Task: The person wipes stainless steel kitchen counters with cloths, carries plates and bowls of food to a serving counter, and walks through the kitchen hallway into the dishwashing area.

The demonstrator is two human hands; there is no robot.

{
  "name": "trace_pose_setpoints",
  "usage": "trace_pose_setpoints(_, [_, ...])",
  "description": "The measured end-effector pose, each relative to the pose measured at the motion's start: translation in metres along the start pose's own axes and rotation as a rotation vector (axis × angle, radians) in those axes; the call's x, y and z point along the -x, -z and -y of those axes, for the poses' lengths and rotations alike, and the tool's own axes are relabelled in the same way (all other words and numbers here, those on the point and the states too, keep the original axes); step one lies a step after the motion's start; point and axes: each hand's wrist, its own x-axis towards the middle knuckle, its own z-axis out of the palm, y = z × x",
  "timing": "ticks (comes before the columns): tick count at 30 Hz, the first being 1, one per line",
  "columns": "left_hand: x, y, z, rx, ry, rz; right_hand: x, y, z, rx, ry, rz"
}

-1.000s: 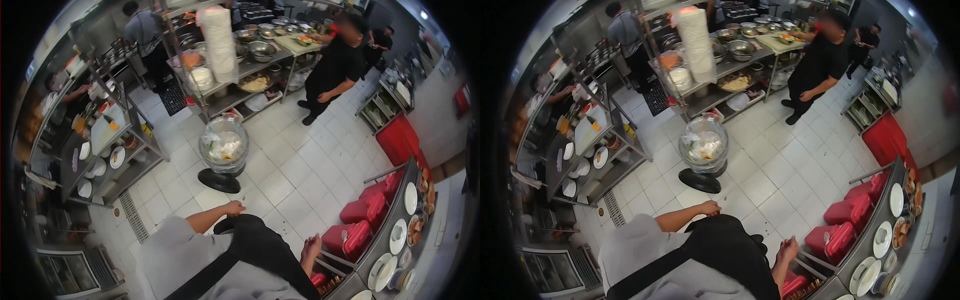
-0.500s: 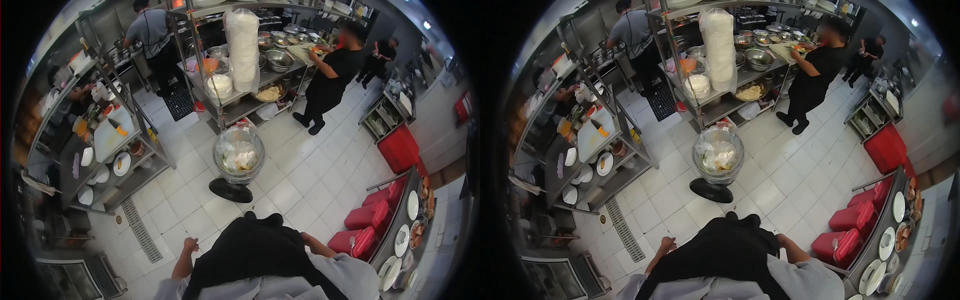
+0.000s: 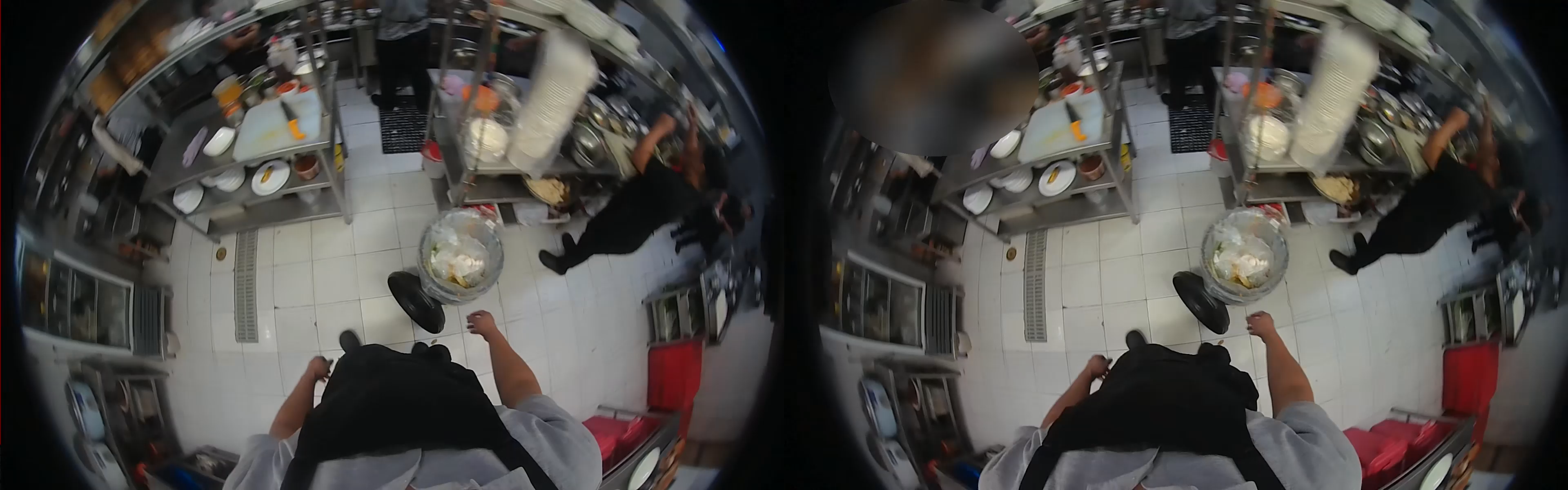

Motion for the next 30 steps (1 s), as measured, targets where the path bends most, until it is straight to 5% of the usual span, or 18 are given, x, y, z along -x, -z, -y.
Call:
trace_pose_setpoints(3, [-0.002,0.006,-0.018,0.282,-0.095,-0.154,-0.017,-0.057,0.062,0.038,0.100,0.177])
trace_pose_setpoints(7, [0.004,0.025,-0.042,-0.316,-0.238,-0.185,-0.007,-0.132,0.101,0.264,0.210,0.262])
trace_pose_setpoints(11, [-0.030,0.073,-0.016,-0.124,-0.252,-0.296,-0.004,-0.166,0.108,1.059,0.273,0.408])
trace_pose_setpoints(13, [-0.035,0.102,0.012,-0.023,-0.246,-0.399,-0.062,-0.158,0.039,0.787,0.247,0.547])
trace_pose_setpoints(15, [-0.037,0.129,0.032,0.494,0.010,-0.171,-0.061,-0.158,0.038,0.854,0.378,0.604])
trace_pose_setpoints(17, [-0.048,0.154,0.066,0.260,0.041,-0.144,-0.033,-0.185,0.080,0.710,-0.131,0.345])
trace_pose_setpoints(18, [-0.053,0.167,0.079,0.175,0.062,-0.138,-0.035,-0.191,0.083,0.434,-0.240,0.389])
trace_pose_setpoints(27, [-0.081,0.244,0.089,0.356,0.153,-0.149,-0.022,-0.280,0.164,0.556,0.025,0.369])
trace_pose_setpoints(30, [-0.092,0.246,0.055,0.204,0.025,-0.169,-0.051,-0.288,0.167,0.403,-0.081,0.446])
